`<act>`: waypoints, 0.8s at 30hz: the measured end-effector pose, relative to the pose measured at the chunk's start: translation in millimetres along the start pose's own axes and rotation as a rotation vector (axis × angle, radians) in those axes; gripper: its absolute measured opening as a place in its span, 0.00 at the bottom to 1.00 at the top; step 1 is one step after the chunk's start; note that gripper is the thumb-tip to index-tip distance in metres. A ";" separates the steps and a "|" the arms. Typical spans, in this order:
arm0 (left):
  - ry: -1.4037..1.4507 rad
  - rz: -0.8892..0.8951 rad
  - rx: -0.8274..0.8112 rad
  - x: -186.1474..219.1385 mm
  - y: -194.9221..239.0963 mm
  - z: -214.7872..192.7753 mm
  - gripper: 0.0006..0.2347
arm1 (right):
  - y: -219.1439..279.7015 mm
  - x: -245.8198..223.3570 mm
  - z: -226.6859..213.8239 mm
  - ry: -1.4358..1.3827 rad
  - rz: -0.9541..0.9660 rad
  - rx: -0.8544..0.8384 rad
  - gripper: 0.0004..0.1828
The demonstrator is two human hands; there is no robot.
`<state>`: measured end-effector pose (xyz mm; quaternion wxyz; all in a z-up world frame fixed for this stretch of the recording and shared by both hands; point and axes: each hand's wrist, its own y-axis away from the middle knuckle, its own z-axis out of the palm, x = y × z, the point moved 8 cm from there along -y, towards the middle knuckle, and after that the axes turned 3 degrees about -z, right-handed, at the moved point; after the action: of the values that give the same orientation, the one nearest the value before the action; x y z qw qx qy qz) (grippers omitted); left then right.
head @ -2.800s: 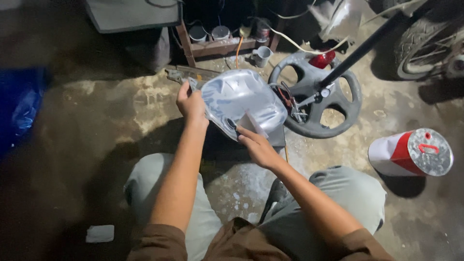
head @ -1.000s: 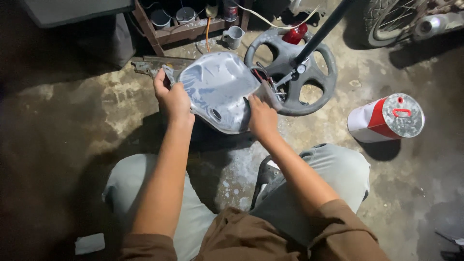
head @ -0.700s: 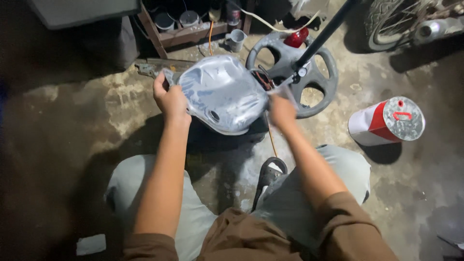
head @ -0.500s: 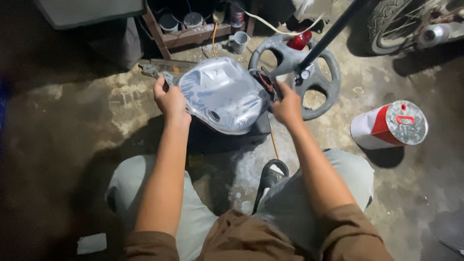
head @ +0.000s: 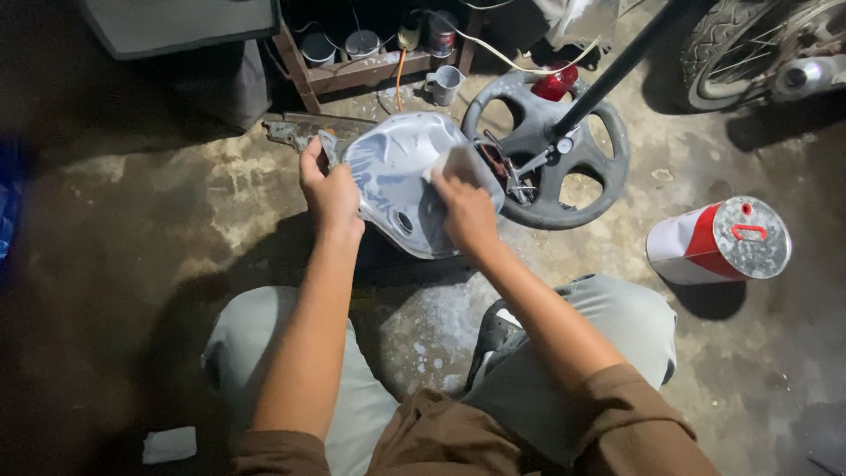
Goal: The person sits on the floor and sands a silver metal part using a sanding block. They hold the part steady with one hand while moving the sanding block back and forth across the surface.
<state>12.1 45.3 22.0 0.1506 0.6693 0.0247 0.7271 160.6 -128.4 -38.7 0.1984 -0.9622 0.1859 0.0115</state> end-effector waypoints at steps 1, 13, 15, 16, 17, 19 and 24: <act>0.001 -0.003 0.002 -6.1 -7.1 -0.7 0.26 | 6.9 -0.7 1.1 0.000 -0.002 -0.004 0.39; 0.005 0.032 -0.029 -12.3 -12.6 6.6 0.26 | 19.1 -9.0 11.6 -0.072 0.039 -0.007 0.26; 0.055 0.041 0.032 -11.4 -9.7 3.0 0.26 | 10.2 28.2 -6.9 -0.318 0.198 0.091 0.25; 0.056 0.039 0.037 -12.7 -8.7 1.5 0.26 | 8.8 30.8 -8.4 -0.319 0.194 0.088 0.25; 0.078 0.032 0.038 -14.5 -7.8 0.4 0.26 | 8.7 38.7 -9.3 -0.350 0.257 0.093 0.29; 0.107 0.028 0.047 -15.5 -10.2 -0.1 0.26 | 8.2 29.1 -1.6 -0.382 0.310 0.100 0.33; 0.020 0.077 0.031 -11.0 -6.3 -0.5 0.26 | -13.8 -11.9 -36.9 -0.349 0.153 0.033 0.24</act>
<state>13.4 48.7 9.8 0.1119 0.6649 0.0117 0.7384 152.6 -126.7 1.7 0.2422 -0.9253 0.2213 0.1900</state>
